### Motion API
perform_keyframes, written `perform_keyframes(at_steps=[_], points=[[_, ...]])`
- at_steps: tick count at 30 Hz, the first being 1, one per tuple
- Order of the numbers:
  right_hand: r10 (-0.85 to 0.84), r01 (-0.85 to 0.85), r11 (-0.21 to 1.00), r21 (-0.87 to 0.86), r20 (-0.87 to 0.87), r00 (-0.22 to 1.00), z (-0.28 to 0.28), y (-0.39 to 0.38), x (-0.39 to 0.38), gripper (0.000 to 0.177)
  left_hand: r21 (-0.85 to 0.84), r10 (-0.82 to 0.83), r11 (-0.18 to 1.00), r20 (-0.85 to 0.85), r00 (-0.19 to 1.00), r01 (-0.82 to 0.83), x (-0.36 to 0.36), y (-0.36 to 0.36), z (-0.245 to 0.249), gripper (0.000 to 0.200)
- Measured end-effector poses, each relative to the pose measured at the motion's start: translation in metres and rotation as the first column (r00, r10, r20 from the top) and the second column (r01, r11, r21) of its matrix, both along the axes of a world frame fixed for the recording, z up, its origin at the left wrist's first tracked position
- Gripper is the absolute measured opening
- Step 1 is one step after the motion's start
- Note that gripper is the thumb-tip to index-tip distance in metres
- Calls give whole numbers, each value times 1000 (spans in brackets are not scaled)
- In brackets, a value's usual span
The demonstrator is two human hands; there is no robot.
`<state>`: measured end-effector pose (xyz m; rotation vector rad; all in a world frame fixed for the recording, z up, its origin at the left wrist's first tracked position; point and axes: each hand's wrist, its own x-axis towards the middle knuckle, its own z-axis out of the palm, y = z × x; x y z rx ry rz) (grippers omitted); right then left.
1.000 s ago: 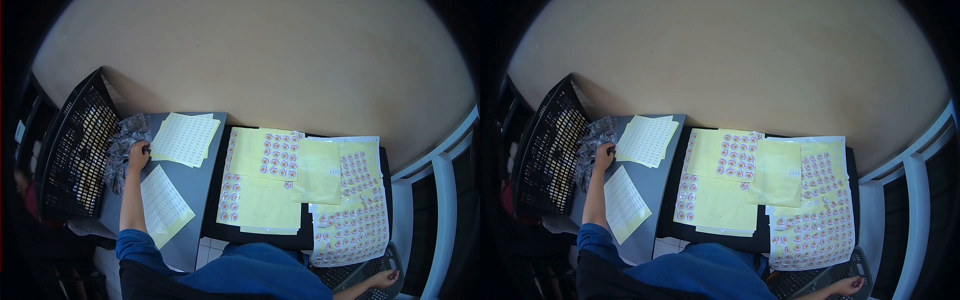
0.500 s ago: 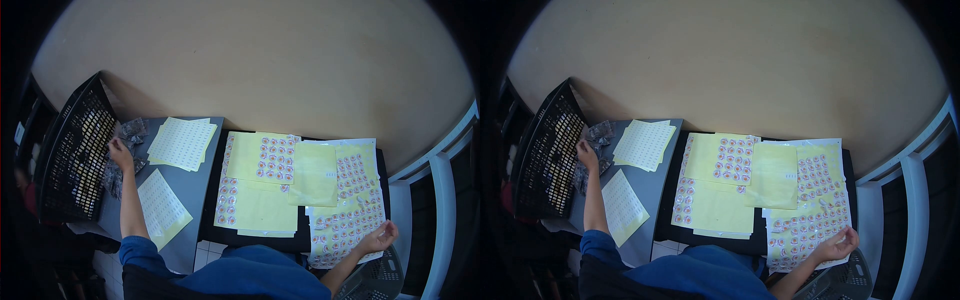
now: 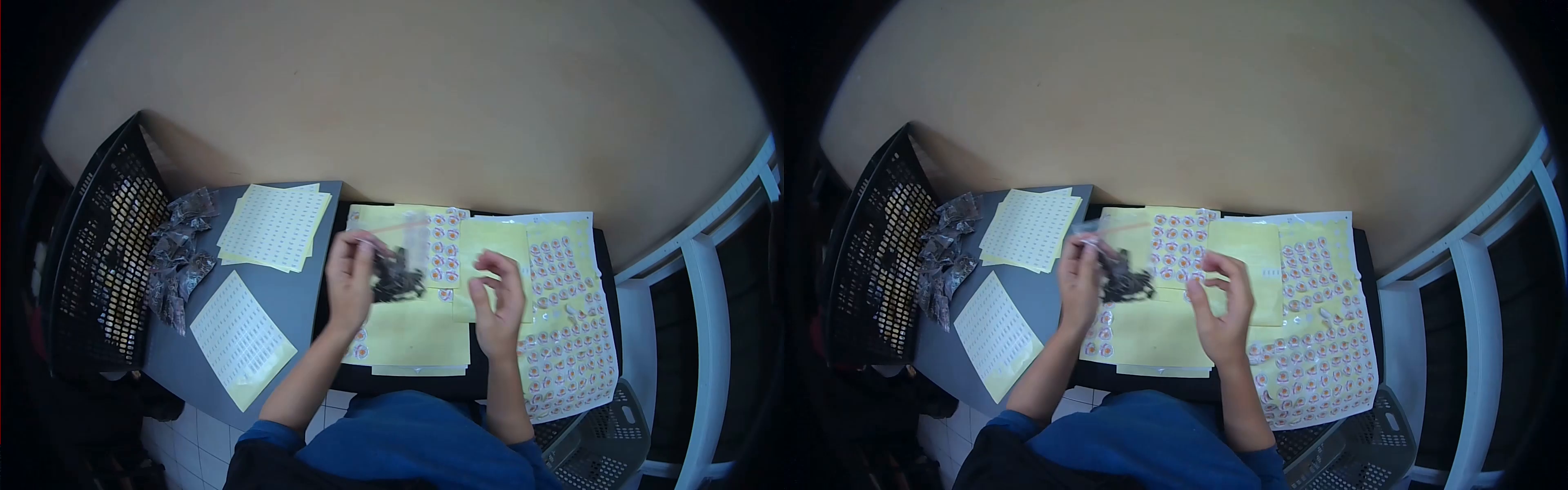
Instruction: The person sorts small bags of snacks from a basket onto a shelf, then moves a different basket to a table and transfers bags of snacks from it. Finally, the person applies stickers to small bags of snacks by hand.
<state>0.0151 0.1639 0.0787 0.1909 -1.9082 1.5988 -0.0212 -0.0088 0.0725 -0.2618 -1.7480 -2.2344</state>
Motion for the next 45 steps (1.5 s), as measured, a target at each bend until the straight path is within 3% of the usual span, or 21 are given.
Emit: perform_keyframes(at_steps=[2, 6, 10, 12, 13, 23, 25, 33, 41, 45], points=[[236, -208, 945, -254, 87, 968, -1, -8, -7, 24, -6, -136, 991, -1, 991, 136, 10, 19, -7, 8], [346, -292, 909, -297, 148, 927, -9, -11, -7, 18, 30, -243, 970, 4, 970, 243, 21, 30, -8, 7], [352, -274, 882, -382, 150, 924, -2, -13, 2, 13, 116, -359, 927, -7, 933, 357, 23, 24, -1, 8], [360, -261, 850, -458, 143, 922, 1, -13, 5, 10, 57, -351, 934, -19, 936, 352, 26, 25, 7, 9], [359, -259, 851, -458, 145, 922, 1, -13, 6, 10, -3, -344, 939, -35, 938, 344, 27, 25, 10, 9], [311, -285, 921, -267, 57, 949, 7, -15, 12, 6, -5, -356, 934, 62, 932, 357, 32, 24, 15, 11], [293, -277, 936, -215, 47, 955, 6, -17, 13, 5, -176, -339, 928, -40, 940, 327, 31, 24, 15, 10], [212, -211, 975, -70, 0, 977, 9, -20, 14, 5, -210, -288, 938, -36, 957, 275, 33, 23, 17, 6], [271, -262, 955, -137, 46, 962, 8, -19, 16, 7, -63, -285, 956, 24, 958, 286, 36, 23, 23, 18], [301, -287, 941, -178, 56, 952, 8, -20, 16, 6, -83, -295, 953, -17, 955, 292, 34, 21, 21, 27]])
